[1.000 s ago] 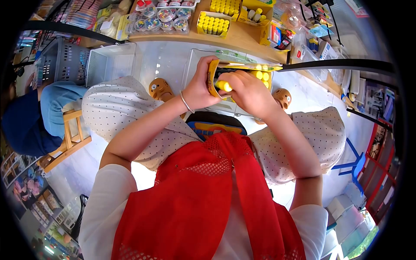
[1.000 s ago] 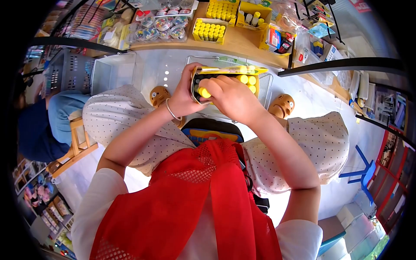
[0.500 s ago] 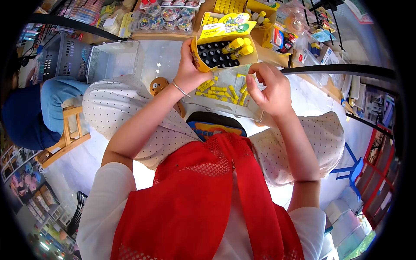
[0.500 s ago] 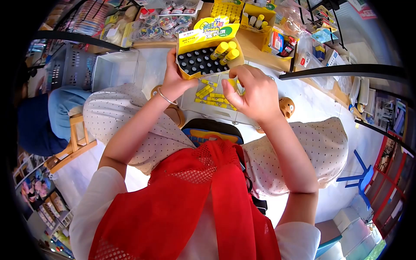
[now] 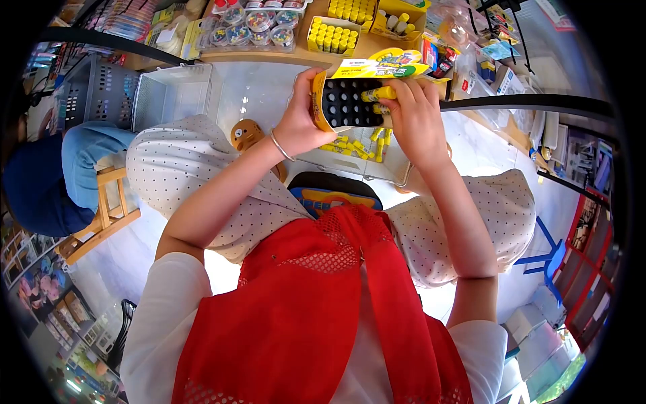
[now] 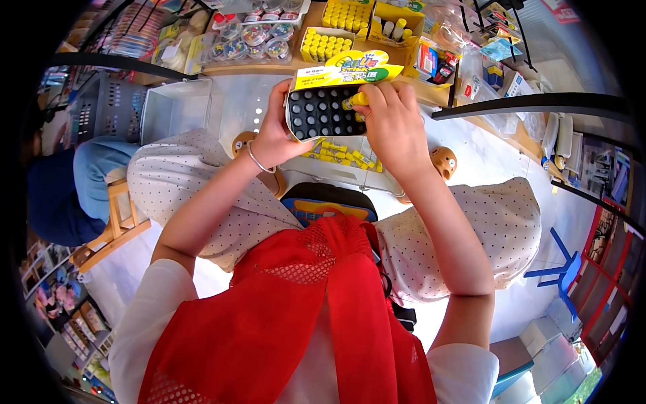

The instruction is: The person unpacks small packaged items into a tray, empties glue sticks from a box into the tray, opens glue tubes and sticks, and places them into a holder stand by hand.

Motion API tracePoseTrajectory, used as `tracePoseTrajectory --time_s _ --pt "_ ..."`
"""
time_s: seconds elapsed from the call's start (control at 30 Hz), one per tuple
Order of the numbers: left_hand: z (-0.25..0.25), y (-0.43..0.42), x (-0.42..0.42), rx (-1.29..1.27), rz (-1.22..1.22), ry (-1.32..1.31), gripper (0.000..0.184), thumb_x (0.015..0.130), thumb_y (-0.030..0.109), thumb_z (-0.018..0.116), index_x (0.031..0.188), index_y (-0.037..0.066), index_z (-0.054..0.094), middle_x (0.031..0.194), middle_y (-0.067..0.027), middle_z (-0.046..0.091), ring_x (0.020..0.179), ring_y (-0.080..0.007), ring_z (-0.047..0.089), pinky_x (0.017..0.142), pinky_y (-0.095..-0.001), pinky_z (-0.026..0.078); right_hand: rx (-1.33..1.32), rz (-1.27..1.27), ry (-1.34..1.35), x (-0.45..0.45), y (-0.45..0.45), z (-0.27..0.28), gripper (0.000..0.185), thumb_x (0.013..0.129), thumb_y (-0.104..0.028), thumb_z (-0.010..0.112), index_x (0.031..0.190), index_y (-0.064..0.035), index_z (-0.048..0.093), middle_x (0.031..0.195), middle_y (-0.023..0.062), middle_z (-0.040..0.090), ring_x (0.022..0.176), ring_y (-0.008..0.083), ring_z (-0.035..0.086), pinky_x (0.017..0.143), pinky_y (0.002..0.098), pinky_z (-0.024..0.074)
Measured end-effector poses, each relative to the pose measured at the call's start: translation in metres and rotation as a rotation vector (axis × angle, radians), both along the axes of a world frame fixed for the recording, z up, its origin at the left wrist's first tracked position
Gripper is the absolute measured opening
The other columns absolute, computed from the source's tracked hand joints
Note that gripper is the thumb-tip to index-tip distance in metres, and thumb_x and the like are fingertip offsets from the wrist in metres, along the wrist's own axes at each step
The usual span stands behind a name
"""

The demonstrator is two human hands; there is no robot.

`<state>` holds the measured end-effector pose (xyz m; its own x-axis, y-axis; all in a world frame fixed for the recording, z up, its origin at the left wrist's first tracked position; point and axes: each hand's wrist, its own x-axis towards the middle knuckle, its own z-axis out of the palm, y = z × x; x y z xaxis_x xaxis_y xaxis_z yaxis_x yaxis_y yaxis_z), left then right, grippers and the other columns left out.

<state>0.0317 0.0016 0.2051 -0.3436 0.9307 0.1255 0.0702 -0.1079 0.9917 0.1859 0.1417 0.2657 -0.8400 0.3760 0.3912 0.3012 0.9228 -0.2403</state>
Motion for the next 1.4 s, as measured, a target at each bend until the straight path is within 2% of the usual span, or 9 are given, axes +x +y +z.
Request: tracePoseTrajectory --time_s 0.3,0.4,0.53,0.63,0.73,0.97,1.07,1.2,1.4 --pt "0.003 0.000 -0.003 0.011 -0.010 -0.073 0.085 0.057 -0.006 0.063 0.128 0.007 0.017 0.122 -0.0080 0.038 0.115 -0.0160 0.042 0.096 -0.0314 0.037 -0.116 0.020 0.112 -0.002 -0.006 -0.004 0.022 0.080 -0.005 0.055 0.101 -0.0019 0.050 0.089 0.0147 0.057 0.085 0.0325 0.051 0.073 0.0406 0.0397" --pt "0.004 -0.001 0.001 -0.003 -0.026 -0.150 0.085 0.057 -0.007 0.062 0.128 0.008 0.017 0.122 -0.0080 0.039 0.115 -0.0163 0.041 0.096 -0.0318 0.037 -0.307 -0.084 0.058 0.001 -0.004 0.003 0.021 0.083 -0.005 0.052 0.103 -0.0009 0.048 0.087 0.0168 0.056 0.084 0.0332 0.051 0.072 0.0399 0.0404" --pt "0.006 -0.001 0.001 0.000 0.003 -0.176 0.087 0.055 -0.009 0.062 0.128 0.009 0.017 0.121 -0.0075 0.038 0.115 -0.0169 0.041 0.096 -0.0322 0.037 -0.052 0.063 0.304 -0.002 0.002 0.009 0.019 0.082 -0.012 0.054 0.097 -0.0011 0.048 0.083 0.0157 0.054 0.077 0.0316 0.050 0.070 0.0400 0.0393" --pt "0.000 0.002 -0.007 0.024 0.110 -0.142 0.087 0.054 -0.008 0.065 0.125 0.007 0.017 0.114 -0.0085 0.041 0.106 -0.0165 0.045 0.090 -0.0288 0.039 -0.422 0.013 0.329 0.010 0.003 0.019 0.020 0.086 -0.017 0.050 0.096 -0.0002 0.047 0.084 0.0158 0.053 0.077 0.0312 0.050 0.071 0.0398 0.0388" --pt "-0.005 0.004 -0.013 0.066 0.175 -0.168 0.087 0.054 -0.008 0.065 0.124 0.007 0.017 0.114 -0.0083 0.040 0.105 -0.0167 0.045 0.090 -0.0297 0.039 -0.413 0.094 0.167 0.010 0.008 0.029 0.023 0.088 -0.021 0.045 0.097 0.0002 0.047 0.086 0.0153 0.052 0.080 0.0310 0.050 0.073 0.0388 0.0390" --pt "0.006 0.002 -0.006 0.028 0.084 -0.254 0.087 0.054 -0.007 0.067 0.124 0.009 0.018 0.113 -0.0081 0.040 0.106 -0.0168 0.044 0.090 -0.0298 0.038 -0.227 -0.057 0.114 0.004 0.008 0.008 0.023 0.077 -0.011 0.061 0.096 -0.0007 0.054 0.087 0.0148 0.053 0.083 0.0309 0.051 0.075 0.0391 0.0414" --pt "-0.004 -0.001 -0.002 0.013 0.030 -0.067 0.087 0.057 -0.009 0.066 0.126 0.011 0.018 0.121 -0.0073 0.040 0.116 -0.0160 0.041 0.094 -0.0339 0.040 -0.308 -0.050 -0.040 0.009 0.011 0.003 0.022 0.076 -0.014 0.062 0.093 -0.0010 0.057 0.089 0.0149 0.053 0.085 0.0316 0.051 0.076 0.0396 0.0421" --pt "-0.010 -0.002 0.006 -0.042 0.020 0.114 0.087 0.058 -0.008 0.068 0.126 0.011 0.018 0.118 -0.0073 0.042 0.110 -0.0150 0.045 0.091 -0.0296 0.039 -0.482 -0.057 -0.245 0.015 0.013 -0.007 0.022 0.076 -0.013 0.063 0.093 -0.0012 0.058 0.092 0.0147 0.052 0.085 0.0326 0.051 0.075 0.0388 0.0418" --pt "-0.006 0.002 0.005 -0.060 0.091 0.036 0.077 0.055 -0.004 0.066 0.119 0.003 0.023 0.108 -0.0102 0.036 0.105 -0.0177 0.040 0.091 -0.0288 0.034 0.005 -0.003 -0.113 0.007 0.004 -0.009 0.018 0.077 -0.012 0.061 0.091 -0.0018 0.056 0.086 0.0138 0.050 0.082 0.0331 0.050 0.074 0.0400 0.0417"
